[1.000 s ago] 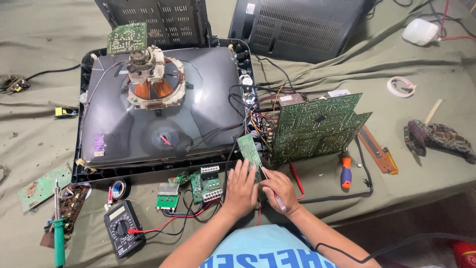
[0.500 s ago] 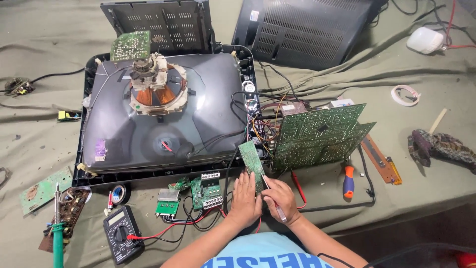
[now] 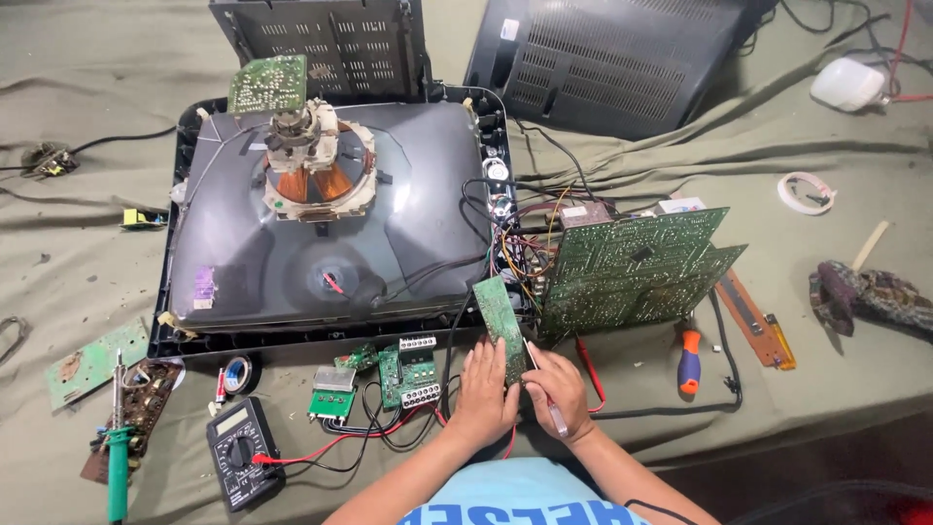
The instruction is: Inspecting and testing electronic components on a circuit board using a multimeter and a probe tool.
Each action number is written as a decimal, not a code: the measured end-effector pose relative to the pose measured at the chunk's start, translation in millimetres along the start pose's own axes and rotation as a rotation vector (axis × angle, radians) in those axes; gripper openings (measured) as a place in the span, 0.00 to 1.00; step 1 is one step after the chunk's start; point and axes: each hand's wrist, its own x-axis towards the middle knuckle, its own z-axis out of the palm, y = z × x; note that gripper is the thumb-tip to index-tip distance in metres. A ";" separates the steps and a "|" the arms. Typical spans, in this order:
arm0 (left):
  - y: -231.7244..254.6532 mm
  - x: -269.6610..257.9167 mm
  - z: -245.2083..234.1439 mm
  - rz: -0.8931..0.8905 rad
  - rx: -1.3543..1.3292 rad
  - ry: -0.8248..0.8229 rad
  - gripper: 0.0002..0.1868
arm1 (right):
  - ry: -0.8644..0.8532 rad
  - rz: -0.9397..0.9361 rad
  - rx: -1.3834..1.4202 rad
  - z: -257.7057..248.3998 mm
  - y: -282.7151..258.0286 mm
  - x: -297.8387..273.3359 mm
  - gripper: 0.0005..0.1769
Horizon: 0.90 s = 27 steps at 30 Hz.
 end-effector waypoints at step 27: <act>-15.4 2.5 19.4 0.031 0.093 0.055 0.47 | -0.025 -0.021 -0.046 2.1 1.1 -0.1 0.21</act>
